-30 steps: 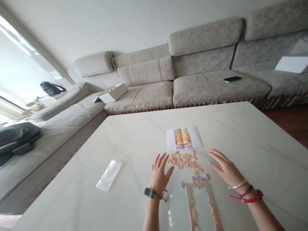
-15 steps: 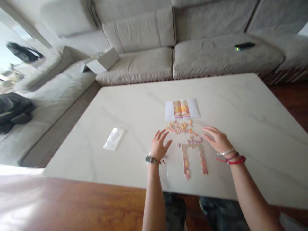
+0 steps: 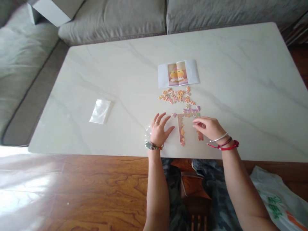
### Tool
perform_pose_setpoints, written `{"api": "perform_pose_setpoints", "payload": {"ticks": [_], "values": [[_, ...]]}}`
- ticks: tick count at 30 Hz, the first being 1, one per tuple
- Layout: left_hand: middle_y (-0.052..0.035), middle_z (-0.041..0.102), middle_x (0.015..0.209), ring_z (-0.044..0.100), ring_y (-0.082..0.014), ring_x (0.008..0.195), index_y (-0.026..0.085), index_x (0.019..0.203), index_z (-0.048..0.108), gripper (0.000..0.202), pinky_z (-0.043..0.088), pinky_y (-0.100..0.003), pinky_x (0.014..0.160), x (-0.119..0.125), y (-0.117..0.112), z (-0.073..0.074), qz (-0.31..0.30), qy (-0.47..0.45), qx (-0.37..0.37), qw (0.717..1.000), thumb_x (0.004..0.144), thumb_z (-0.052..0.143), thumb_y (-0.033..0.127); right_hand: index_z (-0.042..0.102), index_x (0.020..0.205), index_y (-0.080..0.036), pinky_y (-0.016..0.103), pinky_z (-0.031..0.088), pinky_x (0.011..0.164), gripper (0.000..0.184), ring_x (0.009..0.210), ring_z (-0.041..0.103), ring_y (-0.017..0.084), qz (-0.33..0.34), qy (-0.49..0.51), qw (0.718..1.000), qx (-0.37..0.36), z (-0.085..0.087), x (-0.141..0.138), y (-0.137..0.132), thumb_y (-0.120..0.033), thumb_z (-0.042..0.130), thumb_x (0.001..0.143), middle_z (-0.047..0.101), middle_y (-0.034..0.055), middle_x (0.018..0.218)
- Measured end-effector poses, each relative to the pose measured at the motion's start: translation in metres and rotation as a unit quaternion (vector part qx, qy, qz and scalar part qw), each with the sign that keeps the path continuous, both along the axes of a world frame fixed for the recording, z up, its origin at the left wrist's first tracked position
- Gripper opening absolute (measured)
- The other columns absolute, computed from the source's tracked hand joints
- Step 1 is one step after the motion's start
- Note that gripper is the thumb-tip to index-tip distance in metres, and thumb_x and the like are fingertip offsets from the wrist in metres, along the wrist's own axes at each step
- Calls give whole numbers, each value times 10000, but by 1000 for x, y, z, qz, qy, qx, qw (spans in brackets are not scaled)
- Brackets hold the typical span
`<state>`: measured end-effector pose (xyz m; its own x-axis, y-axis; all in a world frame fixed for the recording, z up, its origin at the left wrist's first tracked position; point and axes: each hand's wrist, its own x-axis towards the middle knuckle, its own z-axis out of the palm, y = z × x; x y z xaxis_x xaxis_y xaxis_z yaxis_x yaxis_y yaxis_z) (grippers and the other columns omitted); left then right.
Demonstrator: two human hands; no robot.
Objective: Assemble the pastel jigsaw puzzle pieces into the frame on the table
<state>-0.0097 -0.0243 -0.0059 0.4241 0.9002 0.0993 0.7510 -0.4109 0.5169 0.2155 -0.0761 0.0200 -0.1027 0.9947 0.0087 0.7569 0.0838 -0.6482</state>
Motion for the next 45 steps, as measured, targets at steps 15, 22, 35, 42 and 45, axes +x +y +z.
{"api": "perform_pose_setpoints", "payload": {"ticks": [15,22,35,42,45], "values": [[-45,254,1351,117,-311,1262,336,1231,344,668,191,-527,969,17,-9,0,-76,103,-62,990,631,603,476,599,679,-171,198,379,558,36,567,521,97,95,-47,989,-105,3,-29,1,-185,566,676,588,-7,599],[-54,250,1354,107,-316,1264,331,1233,344,680,174,-525,977,12,-12,1,-74,115,-60,989,625,596,499,584,623,-181,212,378,568,88,580,550,112,74,-107,981,-144,3,-19,-4,-232,559,690,614,8,614],[-71,207,1379,70,-322,1276,308,1242,329,741,152,-553,980,22,-24,2,-49,106,-86,989,582,655,393,559,824,-156,284,431,551,305,686,614,216,-45,-213,962,-165,3,-85,-42,-416,594,669,625,95,794],[-79,140,1400,8,-322,1280,304,1248,316,746,134,-555,985,24,-24,1,-46,105,-84,990,586,657,345,566,825,-158,279,437,528,136,680,619,215,-43,-218,961,-166,3,-89,-42,-248,477,776,621,83,775],[-76,96,1409,-28,-320,1280,307,1261,293,758,119,-549,993,25,-24,1,-49,107,-89,989,594,652,311,587,814,-146,280,447,526,148,667,623,219,-44,-229,959,-161,6,-93,-41,-195,451,784,626,101,757]]}}
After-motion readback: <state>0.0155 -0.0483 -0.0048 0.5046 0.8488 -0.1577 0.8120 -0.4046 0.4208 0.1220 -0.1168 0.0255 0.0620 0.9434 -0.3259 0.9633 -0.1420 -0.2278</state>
